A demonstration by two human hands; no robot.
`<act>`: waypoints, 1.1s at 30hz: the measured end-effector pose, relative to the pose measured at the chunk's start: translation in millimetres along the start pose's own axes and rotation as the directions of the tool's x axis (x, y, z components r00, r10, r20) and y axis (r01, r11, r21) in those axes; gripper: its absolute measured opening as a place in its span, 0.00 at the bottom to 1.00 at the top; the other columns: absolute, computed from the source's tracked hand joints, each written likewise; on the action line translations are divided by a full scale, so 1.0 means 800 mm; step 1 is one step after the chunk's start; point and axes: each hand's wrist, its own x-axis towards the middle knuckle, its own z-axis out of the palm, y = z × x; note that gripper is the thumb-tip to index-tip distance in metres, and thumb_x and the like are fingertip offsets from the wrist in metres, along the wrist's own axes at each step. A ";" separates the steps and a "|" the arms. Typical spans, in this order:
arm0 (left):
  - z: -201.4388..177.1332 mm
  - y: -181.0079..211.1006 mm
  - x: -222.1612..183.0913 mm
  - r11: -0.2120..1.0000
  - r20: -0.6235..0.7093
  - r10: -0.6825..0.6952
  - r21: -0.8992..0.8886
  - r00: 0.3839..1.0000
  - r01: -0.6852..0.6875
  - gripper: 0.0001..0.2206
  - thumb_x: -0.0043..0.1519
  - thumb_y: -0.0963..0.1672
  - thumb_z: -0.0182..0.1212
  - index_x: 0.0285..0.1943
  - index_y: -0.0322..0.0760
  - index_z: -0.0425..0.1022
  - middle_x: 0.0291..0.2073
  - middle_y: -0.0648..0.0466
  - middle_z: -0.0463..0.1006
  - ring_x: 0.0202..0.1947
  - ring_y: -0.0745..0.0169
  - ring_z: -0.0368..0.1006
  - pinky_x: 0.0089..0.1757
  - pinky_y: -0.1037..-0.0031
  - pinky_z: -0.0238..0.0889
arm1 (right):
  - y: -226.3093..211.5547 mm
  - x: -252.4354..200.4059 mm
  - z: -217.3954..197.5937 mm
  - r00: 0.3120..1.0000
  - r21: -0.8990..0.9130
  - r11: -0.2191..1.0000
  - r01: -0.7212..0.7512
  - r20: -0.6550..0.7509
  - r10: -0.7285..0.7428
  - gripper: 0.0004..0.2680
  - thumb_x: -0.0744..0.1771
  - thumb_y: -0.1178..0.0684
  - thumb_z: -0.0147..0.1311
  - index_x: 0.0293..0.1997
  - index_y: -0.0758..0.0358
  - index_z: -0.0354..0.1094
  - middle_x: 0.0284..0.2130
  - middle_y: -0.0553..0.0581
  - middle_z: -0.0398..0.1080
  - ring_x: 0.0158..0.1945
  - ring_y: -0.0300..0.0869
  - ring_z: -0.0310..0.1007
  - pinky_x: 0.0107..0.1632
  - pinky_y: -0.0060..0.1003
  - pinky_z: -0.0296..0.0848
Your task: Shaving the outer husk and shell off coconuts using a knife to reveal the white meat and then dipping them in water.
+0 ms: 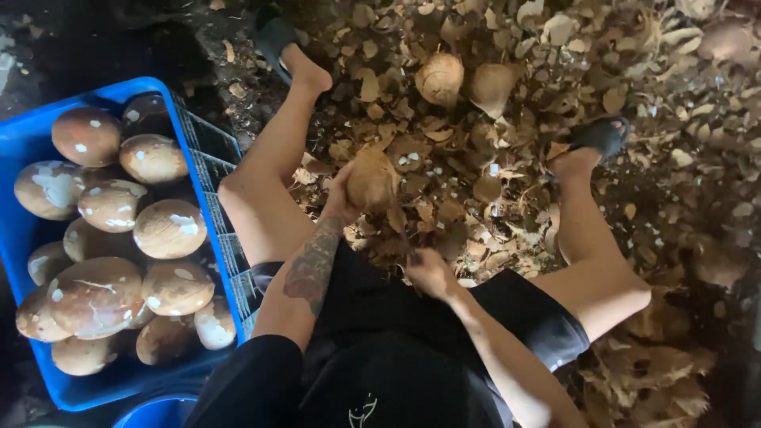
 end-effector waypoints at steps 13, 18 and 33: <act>0.018 0.001 -0.016 0.991 -0.122 -0.007 0.131 0.993 0.023 0.33 0.48 0.59 0.79 0.57 0.42 0.82 0.53 0.39 0.81 0.50 0.35 0.80 0.52 0.46 0.71 | -0.037 0.008 0.019 0.485 -0.461 0.504 0.730 -0.170 -0.858 0.02 0.61 0.63 0.58 0.31 0.67 0.70 0.20 0.65 0.71 0.25 0.55 0.71 0.34 0.39 0.70; 0.022 0.015 -0.019 0.996 -0.033 0.039 0.076 0.999 -0.036 0.27 0.53 0.57 0.75 0.53 0.38 0.85 0.53 0.40 0.84 0.49 0.40 0.84 0.49 0.52 0.78 | 0.044 0.027 -0.006 0.861 0.023 0.890 -0.455 -0.247 0.446 0.12 0.63 0.47 0.58 0.36 0.67 0.76 0.20 0.64 0.75 0.18 0.51 0.78 0.27 0.47 0.76; 0.010 0.001 -0.006 0.993 -0.010 -0.002 0.117 1.000 0.003 0.31 0.53 0.56 0.77 0.59 0.35 0.82 0.56 0.39 0.82 0.51 0.38 0.82 0.52 0.52 0.75 | 0.051 0.023 0.003 0.888 -0.560 0.807 0.189 -0.253 -0.384 0.07 0.59 0.59 0.67 0.35 0.57 0.76 0.26 0.58 0.75 0.36 0.56 0.77 0.43 0.48 0.74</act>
